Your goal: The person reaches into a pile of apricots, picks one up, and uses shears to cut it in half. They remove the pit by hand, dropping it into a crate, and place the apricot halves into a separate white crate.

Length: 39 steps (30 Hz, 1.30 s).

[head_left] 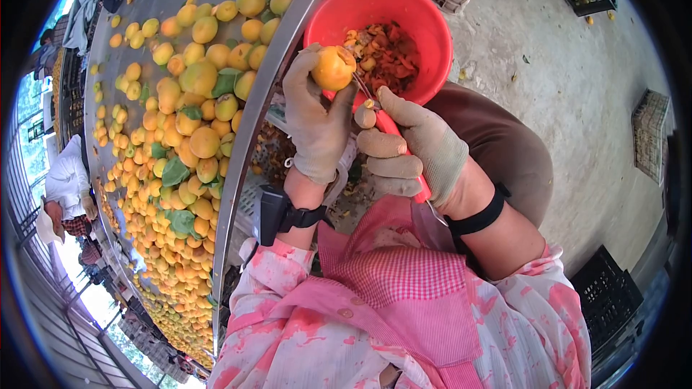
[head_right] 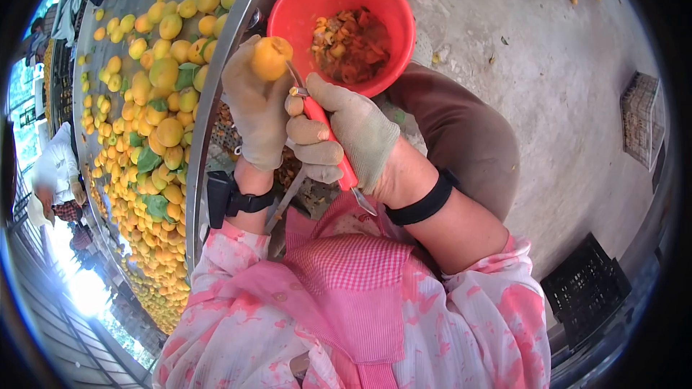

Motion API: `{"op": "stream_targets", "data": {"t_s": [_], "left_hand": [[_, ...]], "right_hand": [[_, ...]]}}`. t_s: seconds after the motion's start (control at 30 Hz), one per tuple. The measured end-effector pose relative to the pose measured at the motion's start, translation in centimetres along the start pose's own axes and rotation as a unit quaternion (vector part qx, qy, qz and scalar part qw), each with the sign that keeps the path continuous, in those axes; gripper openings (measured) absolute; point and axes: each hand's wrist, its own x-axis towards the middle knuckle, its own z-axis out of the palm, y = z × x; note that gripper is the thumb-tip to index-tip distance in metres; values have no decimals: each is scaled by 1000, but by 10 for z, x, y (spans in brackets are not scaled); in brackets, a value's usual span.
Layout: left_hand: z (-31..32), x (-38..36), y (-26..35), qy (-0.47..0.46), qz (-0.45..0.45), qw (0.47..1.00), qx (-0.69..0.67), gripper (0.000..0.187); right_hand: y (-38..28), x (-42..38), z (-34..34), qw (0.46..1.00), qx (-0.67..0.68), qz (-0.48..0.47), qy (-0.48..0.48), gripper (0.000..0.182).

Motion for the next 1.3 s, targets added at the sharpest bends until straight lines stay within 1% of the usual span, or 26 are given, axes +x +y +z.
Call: {"op": "stream_targets", "data": {"t_s": [0.07, 0.17, 0.23, 0.27, 0.33, 0.37, 0.4, 0.47, 0.53, 0.6, 0.63, 0.67, 0.7, 0.73, 0.87, 0.93, 0.97, 1.0, 1.03, 1.07, 1.1, 1.13, 1.2, 1.23, 1.27, 1.3], "left_hand": [[2, 1, -2, 0, 10, 998, 68, 63], [8, 0, -8, 34, 98, 984, 143, 59], [10, 0, -9, 49, 205, 950, 233, 57], [11, -3, -11, 50, 206, 949, 234, 57], [16, -7, -13, 44, 146, 981, 121, 56], [19, -12, -7, 61, 65, 992, 88, 55], [17, -13, -2, 58, 65, 992, 89, 55], [7, -7, 16, 50, -143, 986, -75, 51], [-6, -11, 17, 21, -136, 988, -73, 44], [-15, -15, 17, 18, -191, 900, -392, 41], [-21, -18, 15, 2, -181, 911, -370, 39], [-27, -23, 18, 11, -168, 915, -367, 39], [-32, -29, 24, 6, -225, 884, -410, 39], [-39, -35, 30, 2, -276, 848, -452, 40], [-65, -66, 53, 8, -242, 893, -379, 42], [-78, -78, 70, 15, -264, 845, -465, 46], [-89, -86, 74, -52, -155, 982, -99, 43], [-97, -94, 79, -45, -141, 984, -100, 43], [-103, -102, 84, -40, -150, 986, -65, 42], [-107, -112, 86, -36, -158, 986, -30, 41], [-111, -122, 72, -6, -147, 942, -303, 38], [-117, -124, 82, -6, -129, 943, -308, 38], [-129, -138, 103, 34, -190, 844, -500, 38], [-134, -148, 101, 25, -146, 942, -302, 38], [-138, -156, 106, 23, -138, 941, -310, 38], [-141, -164, 111, 43, -150, 899, -409, 38]], "right_hand": [[-1, 1, -3, 999, 30, 8, -25, 43], [0, 0, -3, 996, 72, 4, -50, 44], [0, -1, 0, 992, 76, -5, -98, 45], [0, -3, 5, 992, 75, -4, -100, 45], [-1, -9, 20, 989, 49, -27, -136, 45], [-2, -13, 24, 990, 25, -64, -127, 45], [-2, -16, 24, 989, 27, -66, -128, 45], [-2, -21, 24, 988, -79, -120, -52, 46], [2, -19, 21, 986, -100, -133, -14, 45], [8, -18, 22, 971, -149, -157, 98, 41], [11, -18, 25, 972, -157, -151, 91, 41], [17, -18, 29, 952, -196, -175, 157, 40], [22, -18, 34, 926, -237, -197, 216, 39], [28, -18, 37, 912, -267, -231, 208, 38], [47, -20, 47, 836, -387, -356, 159, 35], [57, -23, 53, 808, -420, -381, 161, 33], [57, -22, 47, 740, -504, -399, 198, 30], [54, -19, 36, 661, -581, -414, 233, 30], [36, -3, -6, 535, -680, -426, 263, 37], [35, 0, -8, 557, -701, -295, 334, 44], [43, 3, -21, 532, -717, -324, 314, 46], [54, 3, -31, 504, -733, -350, 294, 49], [79, -1, -13, 551, -694, -390, 251, 50], [91, -6, 0, 539, -703, -395, 243, 51], [103, -12, 13, 530, -708, -400, 241, 51], [116, -18, 27, 466, -735, -452, 198, 51]]}}
